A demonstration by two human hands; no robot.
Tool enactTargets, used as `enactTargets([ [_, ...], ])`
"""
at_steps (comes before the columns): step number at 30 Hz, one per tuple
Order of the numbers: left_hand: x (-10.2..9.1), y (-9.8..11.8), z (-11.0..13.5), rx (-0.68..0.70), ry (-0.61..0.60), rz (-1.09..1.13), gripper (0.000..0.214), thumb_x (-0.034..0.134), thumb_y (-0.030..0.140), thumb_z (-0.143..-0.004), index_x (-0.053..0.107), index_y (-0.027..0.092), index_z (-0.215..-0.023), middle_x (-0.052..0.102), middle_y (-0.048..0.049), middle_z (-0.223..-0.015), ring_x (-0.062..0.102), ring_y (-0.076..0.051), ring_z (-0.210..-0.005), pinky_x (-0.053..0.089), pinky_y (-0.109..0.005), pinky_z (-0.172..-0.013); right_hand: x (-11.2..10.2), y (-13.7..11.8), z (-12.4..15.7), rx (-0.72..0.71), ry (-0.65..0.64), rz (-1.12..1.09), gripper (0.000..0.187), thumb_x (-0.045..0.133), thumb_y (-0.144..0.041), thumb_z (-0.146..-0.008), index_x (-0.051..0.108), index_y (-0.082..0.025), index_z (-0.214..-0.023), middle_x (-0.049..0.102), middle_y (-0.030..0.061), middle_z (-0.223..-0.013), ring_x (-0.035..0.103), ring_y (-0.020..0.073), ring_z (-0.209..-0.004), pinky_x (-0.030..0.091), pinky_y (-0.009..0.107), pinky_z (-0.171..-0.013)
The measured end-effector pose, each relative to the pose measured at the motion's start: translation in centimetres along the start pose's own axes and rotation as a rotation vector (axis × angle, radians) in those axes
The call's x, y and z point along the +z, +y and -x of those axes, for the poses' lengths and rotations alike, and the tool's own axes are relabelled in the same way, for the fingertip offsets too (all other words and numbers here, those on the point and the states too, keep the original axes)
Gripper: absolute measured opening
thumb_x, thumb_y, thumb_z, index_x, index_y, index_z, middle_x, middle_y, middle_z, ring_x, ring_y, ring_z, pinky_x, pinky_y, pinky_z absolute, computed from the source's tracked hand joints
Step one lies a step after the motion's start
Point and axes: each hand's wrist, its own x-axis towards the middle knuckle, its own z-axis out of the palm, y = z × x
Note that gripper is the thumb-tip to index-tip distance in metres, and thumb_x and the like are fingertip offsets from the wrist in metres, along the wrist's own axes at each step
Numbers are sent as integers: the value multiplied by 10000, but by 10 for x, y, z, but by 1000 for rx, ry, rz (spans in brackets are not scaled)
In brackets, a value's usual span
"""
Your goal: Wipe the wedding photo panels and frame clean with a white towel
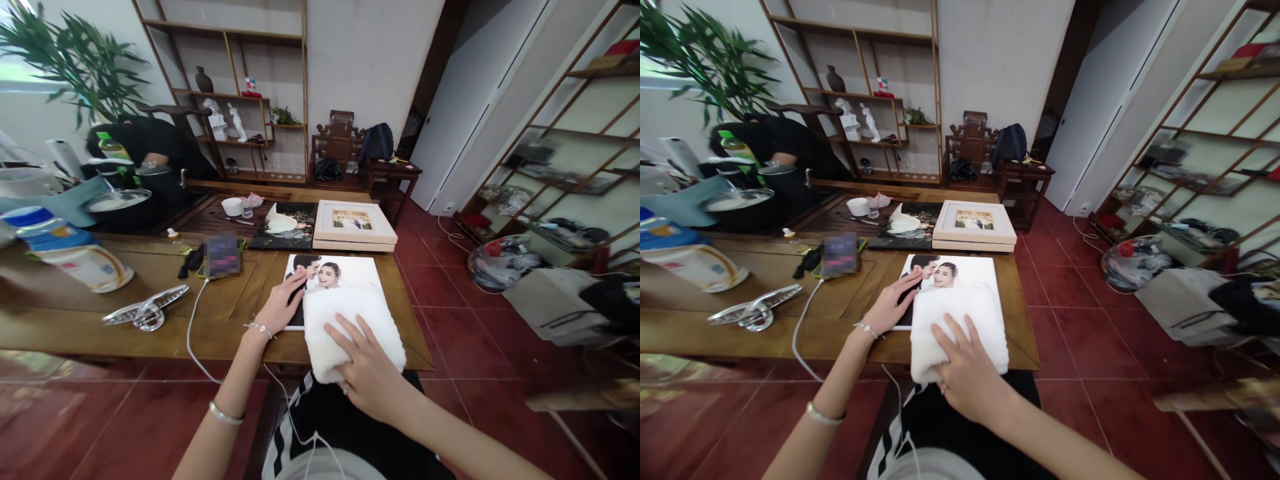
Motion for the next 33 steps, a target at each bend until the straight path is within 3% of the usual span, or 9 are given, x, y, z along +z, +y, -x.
enactTargets([
  [3, 0, 0, 0, 5, -6, 2, 441, 388, 314, -946, 540, 130, -1317, 485, -117, -1422, 409, -211, -1350, 293, -418, -1148, 0, 8, -7, -4, 15, -4, 172, 612, -219, -801, 738, -205, -917, 355, 73, -1511, 186, 335, -1421, 122, 575, -1149],
  [6, -1, 0, -1, 3, -15, 13, 462, 388, 329, -948, 535, 96, -1319, 473, -138, -1427, 399, -221, -1356, 283, -411, -1152, -2, 31, -32, 26, 52, -6, 234, 602, -198, -805, 722, -203, -1005, 424, 93, -1466, 266, 330, -1392, 156, 576, -1138],
  [12, -1, 0, -2, -2, -5, 25, 446, 415, 353, -940, 553, 139, -1306, 482, -113, -1422, 407, -235, -1350, 294, -430, -1145, -10, 84, -88, 55, 131, 5, 304, 574, -175, -834, 679, -184, -1118, 511, 116, -1389, 363, 337, -1329, 249, 569, -1097],
  [16, -1, 0, -1, -7, -6, 18, 442, 411, 348, -941, 554, 141, -1305, 491, -112, -1415, 422, -232, -1340, 302, -433, -1141, -10, 99, -102, 48, 152, 11, 282, 551, -189, -862, 675, -171, -1115, 526, 128, -1369, 372, 332, -1322, 244, 571, -1094],
  [20, 0, 0, -1, 1, -4, 19, 446, 412, 343, -941, 556, 124, -1302, 488, -121, -1417, 413, -230, -1346, 299, -418, -1143, -10, 85, -86, 58, 141, -1, 277, 546, -160, -847, 685, -169, -1086, 520, 114, -1380, 353, 331, -1338, 214, 570, -1112],
  [24, 0, -1, -1, 6, -3, 21, 463, 399, 333, -943, 544, 89, -1309, 486, -141, -1415, 410, -232, -1348, 293, -411, -1146, -11, 44, -49, 92, 61, -41, 263, 578, -130, -792, 708, -171, -1017, 493, 100, -1409, 306, 339, -1366, 173, 566, -1134],
  [29, 0, -2, 0, 2, -8, 18, 447, 386, 313, -943, 535, 134, -1325, 478, -120, -1427, 405, -230, -1351, 285, -434, -1148, -7, -6, -10, 60, 3, -83, 169, 589, -188, -801, 717, -186, -912, 417, 79, -1472, 240, 341, -1397, 144, 569, -1142],
  [33, -1, -1, 0, 1, -9, 19, 447, 380, 296, -940, 528, 135, -1329, 474, -118, -1432, 400, -224, -1356, 286, -429, -1148, -6, -4, -15, 78, 23, -111, 200, 595, -175, -786, 711, -202, -947, 471, 57, -1435, 282, 320, -1378, 161, 548, -1144],
])
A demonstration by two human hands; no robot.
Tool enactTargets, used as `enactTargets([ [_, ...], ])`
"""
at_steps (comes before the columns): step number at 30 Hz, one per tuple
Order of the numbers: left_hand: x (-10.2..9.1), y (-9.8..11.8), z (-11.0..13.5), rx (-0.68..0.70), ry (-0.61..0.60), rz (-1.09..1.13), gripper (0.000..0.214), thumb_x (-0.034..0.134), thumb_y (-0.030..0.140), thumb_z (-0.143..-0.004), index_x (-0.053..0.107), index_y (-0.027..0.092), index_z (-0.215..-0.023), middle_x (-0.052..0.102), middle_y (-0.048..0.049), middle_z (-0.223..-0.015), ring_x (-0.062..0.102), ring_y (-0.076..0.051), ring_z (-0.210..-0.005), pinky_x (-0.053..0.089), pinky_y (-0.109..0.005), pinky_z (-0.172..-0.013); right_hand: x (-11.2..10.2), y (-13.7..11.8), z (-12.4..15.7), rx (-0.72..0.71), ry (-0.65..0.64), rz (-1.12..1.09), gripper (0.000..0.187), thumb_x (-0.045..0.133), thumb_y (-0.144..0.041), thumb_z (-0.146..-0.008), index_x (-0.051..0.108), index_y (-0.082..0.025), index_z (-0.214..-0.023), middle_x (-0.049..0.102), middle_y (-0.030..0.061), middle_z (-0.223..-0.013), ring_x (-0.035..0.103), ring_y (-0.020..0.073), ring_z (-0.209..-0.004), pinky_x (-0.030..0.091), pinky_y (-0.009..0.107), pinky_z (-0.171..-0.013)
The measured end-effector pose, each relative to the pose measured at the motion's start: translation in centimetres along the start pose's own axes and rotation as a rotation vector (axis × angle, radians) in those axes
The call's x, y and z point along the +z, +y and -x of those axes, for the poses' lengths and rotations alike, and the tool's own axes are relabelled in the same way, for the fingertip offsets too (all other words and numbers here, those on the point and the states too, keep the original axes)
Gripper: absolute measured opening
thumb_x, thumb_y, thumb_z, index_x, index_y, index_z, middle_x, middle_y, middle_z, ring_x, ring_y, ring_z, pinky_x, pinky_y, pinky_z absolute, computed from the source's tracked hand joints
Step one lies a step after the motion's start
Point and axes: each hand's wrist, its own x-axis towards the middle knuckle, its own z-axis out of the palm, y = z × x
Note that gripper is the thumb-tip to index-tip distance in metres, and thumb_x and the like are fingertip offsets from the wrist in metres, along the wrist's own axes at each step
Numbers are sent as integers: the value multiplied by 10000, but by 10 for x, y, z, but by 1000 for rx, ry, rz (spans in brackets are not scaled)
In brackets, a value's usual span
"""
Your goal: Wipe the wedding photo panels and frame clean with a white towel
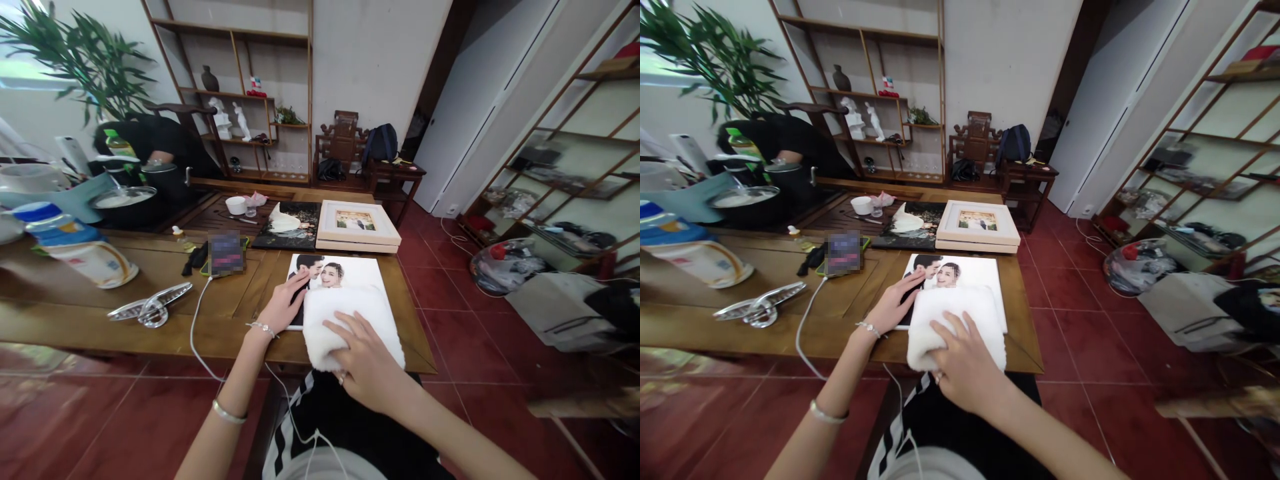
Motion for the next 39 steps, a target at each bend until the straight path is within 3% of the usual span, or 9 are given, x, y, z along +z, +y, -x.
enactTargets([
  [9, 1, -1, -1, 10, 32, 34, 434, 416, 293, -925, 540, 130, -1308, 482, -131, -1424, 403, -233, -1354, 305, -431, -1138, -13, 58, -90, 26, 89, 119, 301, 559, -172, -817, 686, -157, -1090, 607, 129, -1256, 442, 327, -1230, 334, 493, -1036],
  [13, 2, -1, -1, -9, 29, 26, 420, 422, 304, -926, 561, 133, -1284, 476, -131, -1428, 403, -234, -1354, 298, -433, -1141, -13, 75, -114, 20, 117, 132, 300, 541, -165, -831, 680, -148, -1097, 629, 141, -1203, 461, 318, -1207, 342, 478, -1017],
  [18, 2, -2, -1, -12, 22, 13, 433, 418, 312, -930, 551, 121, -1294, 474, -133, -1427, 402, -222, -1354, 291, -424, -1146, -13, 74, -98, 15, 132, 137, 295, 542, -166, -836, 682, -127, -1093, 604, 163, -1243, 421, 332, -1264, 286, 500, -1065],
  [26, -1, 3, 0, -14, 13, 15, 426, 409, 298, -930, 545, 152, -1306, 494, -115, -1416, 416, -220, -1346, 295, -440, -1143, -12, 21, -10, -4, 3, 32, 255, 566, -141, -777, 708, -176, -987, 513, 101, -1390, 312, 327, -1366, 186, 543, -1138],
  [29, -2, 4, 0, -16, 15, 14, 416, 412, 298, -928, 549, 185, -1304, 504, -94, -1411, 415, -213, -1347, 295, -436, -1143, -10, 9, 8, -32, -22, 11, 220, 574, -158, -775, 712, -187, -945, 485, 73, -1421, 291, 321, -1378, 169, 541, -1149],
  [32, -2, 4, 0, -26, 11, 2, 425, 405, 312, -932, 547, 170, -1307, 497, -102, -1416, 415, -215, -1347, 291, -428, -1145, -10, 19, 2, -5, 16, -12, 252, 571, -135, -766, 709, -192, -969, 508, 68, -1401, 322, 297, -1364, 186, 513, -1151],
  [39, -3, 5, -1, -45, -12, 14, 447, 379, 359, -950, 544, 153, -1311, 478, -111, -1431, 401, -222, -1355, 274, -429, -1152, -13, 64, -57, 124, 128, 114, 327, 550, -150, -810, 683, -174, -1108, 526, 124, -1368, 363, 344, -1313, 233, 582, -1094],
])
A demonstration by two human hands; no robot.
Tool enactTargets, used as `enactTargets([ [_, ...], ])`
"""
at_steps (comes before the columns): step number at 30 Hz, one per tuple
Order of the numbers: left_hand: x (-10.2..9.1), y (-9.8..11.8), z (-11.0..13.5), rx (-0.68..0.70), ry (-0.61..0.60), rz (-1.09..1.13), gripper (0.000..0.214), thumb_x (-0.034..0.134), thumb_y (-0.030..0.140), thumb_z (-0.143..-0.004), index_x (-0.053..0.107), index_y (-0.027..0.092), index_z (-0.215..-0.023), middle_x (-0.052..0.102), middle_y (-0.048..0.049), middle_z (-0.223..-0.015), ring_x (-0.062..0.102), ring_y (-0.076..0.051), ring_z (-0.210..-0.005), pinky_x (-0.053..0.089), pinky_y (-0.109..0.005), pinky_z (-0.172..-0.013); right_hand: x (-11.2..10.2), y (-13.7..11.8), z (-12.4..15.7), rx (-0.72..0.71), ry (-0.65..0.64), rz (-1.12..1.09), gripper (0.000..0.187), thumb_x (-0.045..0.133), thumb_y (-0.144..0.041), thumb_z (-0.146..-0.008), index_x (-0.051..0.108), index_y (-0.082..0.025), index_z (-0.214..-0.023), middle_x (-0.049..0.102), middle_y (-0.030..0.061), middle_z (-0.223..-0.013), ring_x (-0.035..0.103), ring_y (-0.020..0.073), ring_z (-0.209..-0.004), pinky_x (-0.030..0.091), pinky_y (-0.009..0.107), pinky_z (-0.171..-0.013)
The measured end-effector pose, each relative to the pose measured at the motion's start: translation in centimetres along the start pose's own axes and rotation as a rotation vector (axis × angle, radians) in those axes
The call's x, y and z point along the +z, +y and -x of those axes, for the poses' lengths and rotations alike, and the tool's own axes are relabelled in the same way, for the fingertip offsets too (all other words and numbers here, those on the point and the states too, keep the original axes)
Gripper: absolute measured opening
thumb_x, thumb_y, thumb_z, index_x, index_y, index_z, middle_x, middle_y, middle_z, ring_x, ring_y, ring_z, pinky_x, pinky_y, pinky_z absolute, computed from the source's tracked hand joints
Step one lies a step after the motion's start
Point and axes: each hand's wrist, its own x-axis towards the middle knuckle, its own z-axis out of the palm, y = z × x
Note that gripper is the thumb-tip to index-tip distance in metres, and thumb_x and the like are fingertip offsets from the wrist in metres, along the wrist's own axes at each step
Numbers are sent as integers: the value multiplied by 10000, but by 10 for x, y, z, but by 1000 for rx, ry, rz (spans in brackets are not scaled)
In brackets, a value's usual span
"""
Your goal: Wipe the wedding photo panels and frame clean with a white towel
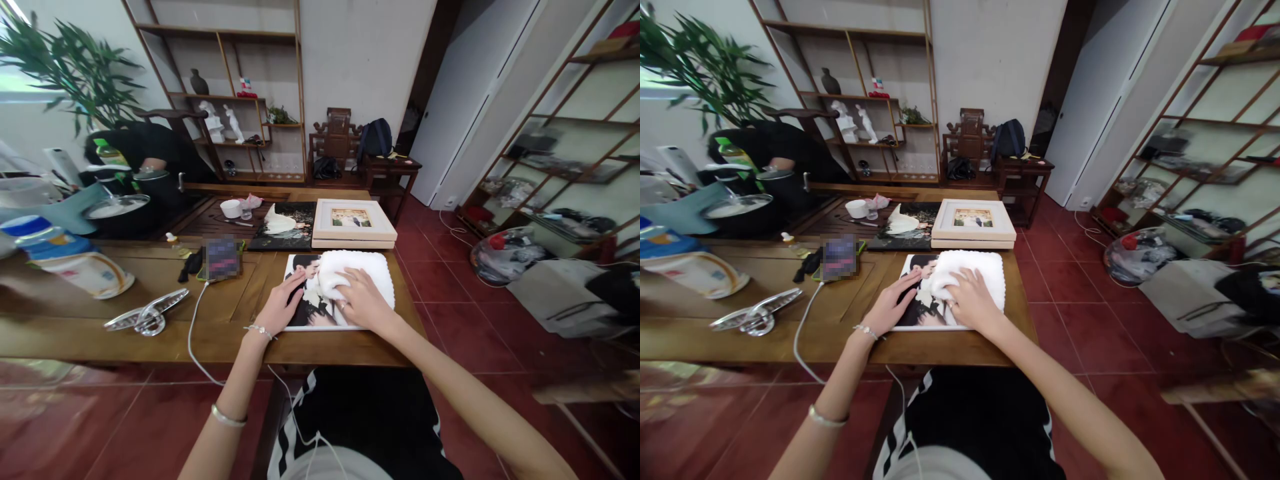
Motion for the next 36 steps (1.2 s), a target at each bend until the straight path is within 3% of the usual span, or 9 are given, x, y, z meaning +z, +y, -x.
enactTargets([
  [4, -4, 6, 2, 14, 75, 80, 478, 312, 388, -980, 493, 159, -1358, 422, -94, -1475, 368, -204, -1376, 256, -401, -1162, 5, -14, -7, -95, -43, 41, 298, 570, -163, -815, 693, -182, -1085, 520, 125, -1373, 351, 359, -1318, 223, 601, -1084],
  [9, -8, 10, 7, 47, 128, 133, 516, 234, 418, -994, 455, 174, -1391, 393, -64, -1498, 330, -199, -1395, 237, -382, -1170, 1, -34, 9, -402, -147, 6, 253, 576, -210, -822, 703, -175, -1037, 491, 91, -1410, 319, 330, -1351, 178, 548, -1128],
  [12, -8, 9, 7, 24, 125, 147, 541, 208, 429, -994, 476, 157, -1377, 454, -70, -1456, 374, -201, -1371, 274, -377, -1157, -6, -38, 22, -489, -196, -52, 250, 599, -203, -787, 707, -174, -1010, 516, 65, -1390, 328, 304, -1351, 170, 506, -1148],
  [17, -4, 7, 6, -4, 71, 94, 488, 275, 417, -986, 555, 186, -1311, 541, -49, -1378, 445, -210, -1323, 329, -390, -1130, -16, -31, 52, -397, -201, -168, 228, 586, -194, -802, 707, -196, -995, 536, 65, -1370, 325, 251, -1372, 159, 472, -1166],
  [22, -1, 3, 3, 33, 45, -22, 413, 413, 369, -943, 635, 147, -1211, 603, -94, -1295, 529, -234, -1249, 385, -416, -1094, -17, -2, 62, -178, -60, -167, 236, 558, -115, -772, 705, -161, -951, 519, 144, -1374, 372, 260, -1349, 223, 493, -1146],
  [25, 1, 0, 3, 60, 55, -54, 381, 425, 349, -934, 661, 166, -1172, 595, -94, -1299, 530, -238, -1246, 397, -441, -1083, -14, 16, 43, -80, 62, -139, 254, 521, -99, -793, 696, -140, -973, 526, 170, -1355, 431, 275, -1299, 295, 489, -1110],
  [28, 2, -1, 2, 66, 58, -62, 363, 443, 343, -924, 667, 184, -1161, 592, -89, -1305, 527, -241, -1248, 397, -447, -1082, -10, 20, 6, -69, 163, -111, 258, 525, -122, -814, 686, -146, -1013, 507, 160, -1374, 442, 281, -1278, 331, 475, -1081],
  [32, 1, 0, 2, 78, 57, -41, 334, 462, 326, -915, 678, 191, -1132, 636, -79, -1259, 555, -247, -1220, 421, -428, -1064, 1, 4, -48, -174, 66, -38, 314, 531, -138, -837, 645, -173, -1128, 480, 134, -1409, 356, 300, -1340, 239, 547, -1097],
  [36, -1, 2, 3, 63, 38, -41, 301, 458, 306, -919, 690, 215, -1089, 696, -65, -1150, 647, -239, -1081, 487, -403, -991, 10, -10, -72, -219, -5, -28, 297, 533, -133, -841, 648, -173, -1112, 588, 127, -1278, 463, 265, -1254, 312, 452, -1060],
])
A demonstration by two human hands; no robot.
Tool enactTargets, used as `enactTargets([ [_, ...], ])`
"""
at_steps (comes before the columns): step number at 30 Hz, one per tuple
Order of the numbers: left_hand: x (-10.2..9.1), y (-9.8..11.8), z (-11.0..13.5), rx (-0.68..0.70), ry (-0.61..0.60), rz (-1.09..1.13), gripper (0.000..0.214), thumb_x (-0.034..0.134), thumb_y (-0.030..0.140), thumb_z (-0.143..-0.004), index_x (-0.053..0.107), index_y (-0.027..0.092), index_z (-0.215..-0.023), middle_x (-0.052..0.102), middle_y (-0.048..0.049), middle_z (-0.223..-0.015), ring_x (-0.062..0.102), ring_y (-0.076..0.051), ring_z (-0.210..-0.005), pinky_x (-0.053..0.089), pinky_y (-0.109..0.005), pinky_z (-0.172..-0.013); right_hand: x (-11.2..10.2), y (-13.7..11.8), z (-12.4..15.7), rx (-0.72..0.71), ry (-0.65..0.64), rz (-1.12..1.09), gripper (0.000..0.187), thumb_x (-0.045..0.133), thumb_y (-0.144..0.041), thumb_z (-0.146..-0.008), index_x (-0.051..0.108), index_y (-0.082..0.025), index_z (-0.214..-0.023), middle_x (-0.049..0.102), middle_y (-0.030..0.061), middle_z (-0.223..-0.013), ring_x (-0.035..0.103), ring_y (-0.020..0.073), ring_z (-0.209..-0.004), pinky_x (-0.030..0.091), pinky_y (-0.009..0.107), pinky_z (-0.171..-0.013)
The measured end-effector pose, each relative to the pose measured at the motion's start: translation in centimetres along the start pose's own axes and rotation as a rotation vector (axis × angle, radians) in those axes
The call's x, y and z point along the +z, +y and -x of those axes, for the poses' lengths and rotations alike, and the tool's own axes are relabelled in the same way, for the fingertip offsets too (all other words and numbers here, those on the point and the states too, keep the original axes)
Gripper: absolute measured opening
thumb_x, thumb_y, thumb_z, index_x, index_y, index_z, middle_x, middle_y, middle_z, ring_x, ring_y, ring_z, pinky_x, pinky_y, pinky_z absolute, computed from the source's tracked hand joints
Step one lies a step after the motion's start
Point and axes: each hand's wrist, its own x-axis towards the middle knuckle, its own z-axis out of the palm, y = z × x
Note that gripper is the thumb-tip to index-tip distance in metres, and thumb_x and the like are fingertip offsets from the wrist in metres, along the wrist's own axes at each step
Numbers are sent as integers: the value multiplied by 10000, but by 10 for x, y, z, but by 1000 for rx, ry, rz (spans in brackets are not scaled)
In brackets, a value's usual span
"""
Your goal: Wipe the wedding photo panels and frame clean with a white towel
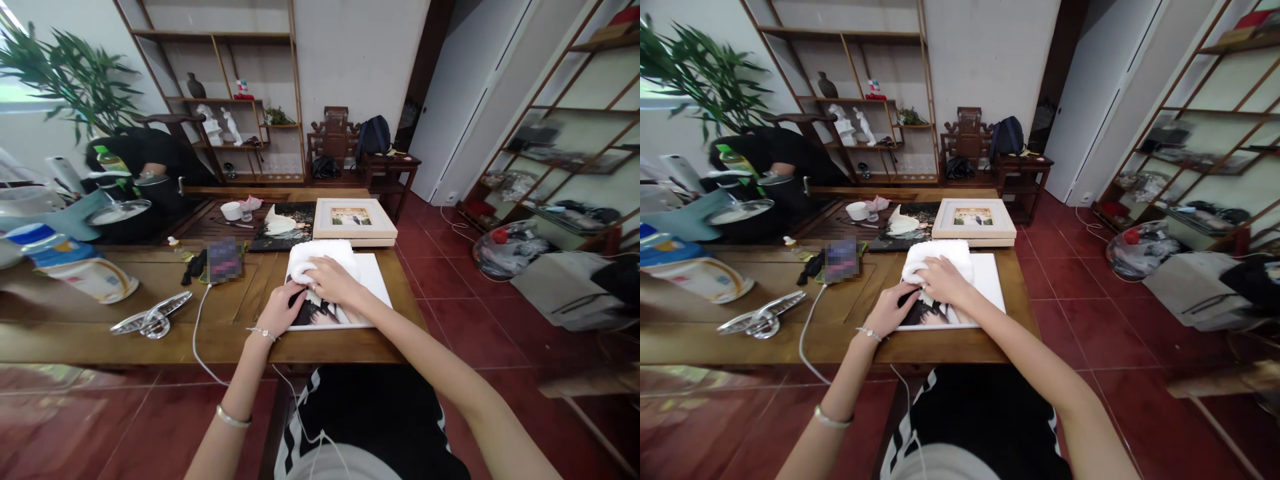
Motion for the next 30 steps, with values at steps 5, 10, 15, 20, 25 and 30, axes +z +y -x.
enactTargets([
  [5, 2, -2, 0, 12, 16, 9, 340, 464, 317, -916, 669, 184, -1153, 612, -82, -1292, 535, -246, -1244, 398, -437, -1084, -8, 13, 27, 67, 3, 22, 262, 511, -141, -858, 661, -134, -1072, 606, 158, -1237, 525, 274, -1179, 360, 418, -1013],
  [10, 2, -2, 0, 5, 22, -9, 352, 464, 323, -916, 672, 159, -1148, 606, -107, -1288, 528, -243, -1248, 394, -436, -1088, -28, 43, 85, 188, 33, 59, 294, 490, -74, -814, 669, -141, -1037, 619, 143, -1219, 538, 269, -1157, 393, 399, -986],
  [15, 2, -2, 0, 9, 32, -17, 350, 464, 316, -916, 677, 146, -1136, 610, -111, -1282, 537, -237, -1240, 411, -416, -1079, -48, 76, 134, 386, 215, 98, 242, 434, -167, -881, 648, -150, -994, 669, 127, -1035, 623, 253, -947, 490, 362, -830],
  [20, 2, -2, 0, 14, 34, -18, 346, 470, 313, -914, 675, 147, -1138, 614, -111, -1276, 543, -240, -1235, 414, -426, -1074, -46, 93, 142, 567, 502, 186, 283, 419, -230, -889, 597, -85, -1055, 578, 231, -1162, 558, 341, -1090, 462, 477, -910],
  [25, 2, -3, 1, 15, 35, -22, 349, 471, 317, -912, 678, 146, -1134, 614, -112, -1277, 543, -243, -1234, 410, -420, -1078, -18, 79, 113, 256, 288, 227, 413, 463, 4, -691, 644, -153, -1029, 430, 145, -1432, 357, 331, -1338, 310, 542, -1089],
  [30, 2, -4, 1, 16, 29, -21, 345, 473, 314, -913, 676, 148, -1136, 615, -112, -1277, 540, -242, -1238, 406, -424, -1080, -3, 61, 89, 217, 47, 202, 600, 398, 91, -643, 643, -166, -1126, 386, 108, -1487, 249, 305, -1407, 227, 580, -1113],
])
